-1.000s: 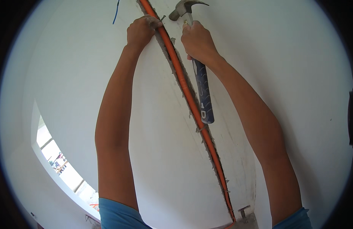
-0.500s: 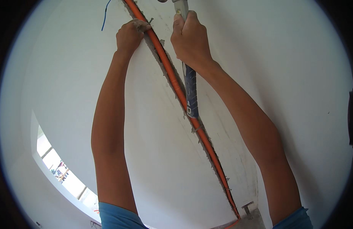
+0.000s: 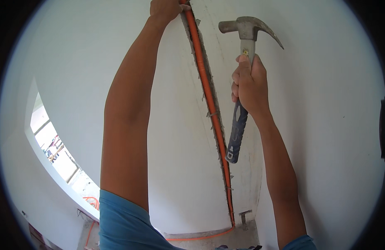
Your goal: Installing orange electrical conduit into a wall chase and securing it with nails and a hammer.
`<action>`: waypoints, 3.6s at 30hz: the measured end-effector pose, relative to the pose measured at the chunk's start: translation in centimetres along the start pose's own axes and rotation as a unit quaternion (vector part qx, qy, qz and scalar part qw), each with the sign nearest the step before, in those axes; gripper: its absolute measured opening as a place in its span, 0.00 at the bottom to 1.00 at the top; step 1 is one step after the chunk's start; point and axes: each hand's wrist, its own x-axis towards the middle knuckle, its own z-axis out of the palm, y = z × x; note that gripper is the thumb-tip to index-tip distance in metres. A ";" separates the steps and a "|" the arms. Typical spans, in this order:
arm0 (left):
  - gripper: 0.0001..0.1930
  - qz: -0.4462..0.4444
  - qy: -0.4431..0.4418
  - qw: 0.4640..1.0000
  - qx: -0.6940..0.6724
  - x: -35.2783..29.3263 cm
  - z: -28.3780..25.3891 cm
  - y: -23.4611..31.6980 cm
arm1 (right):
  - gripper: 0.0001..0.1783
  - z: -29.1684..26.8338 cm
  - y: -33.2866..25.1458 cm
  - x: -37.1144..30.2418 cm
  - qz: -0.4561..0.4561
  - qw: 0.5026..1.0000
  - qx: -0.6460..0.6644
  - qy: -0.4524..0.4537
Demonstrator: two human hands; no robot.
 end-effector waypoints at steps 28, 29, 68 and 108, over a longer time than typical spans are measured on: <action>0.10 -0.158 -0.007 0.987 0.011 0.8 2.9 -0.7 | 0.17 6.3 -1.1 13.0 -0.224 0.969 -0.027 0.104; 0.10 -0.156 -0.004 0.987 0.021 0.8 2.9 -0.7 | 0.18 6.5 -1.2 13.3 -0.213 0.969 -0.046 0.115; 0.14 -0.154 0.081 0.985 -0.026 -1.3 2.4 0.4 | 0.20 -4.8 -3.1 -14.1 0.120 0.988 0.038 -0.086; 0.17 -0.193 -0.009 0.981 0.031 3.4 2.2 -0.5 | 0.21 6.6 -1.4 15.3 -0.129 0.979 -0.156 -0.015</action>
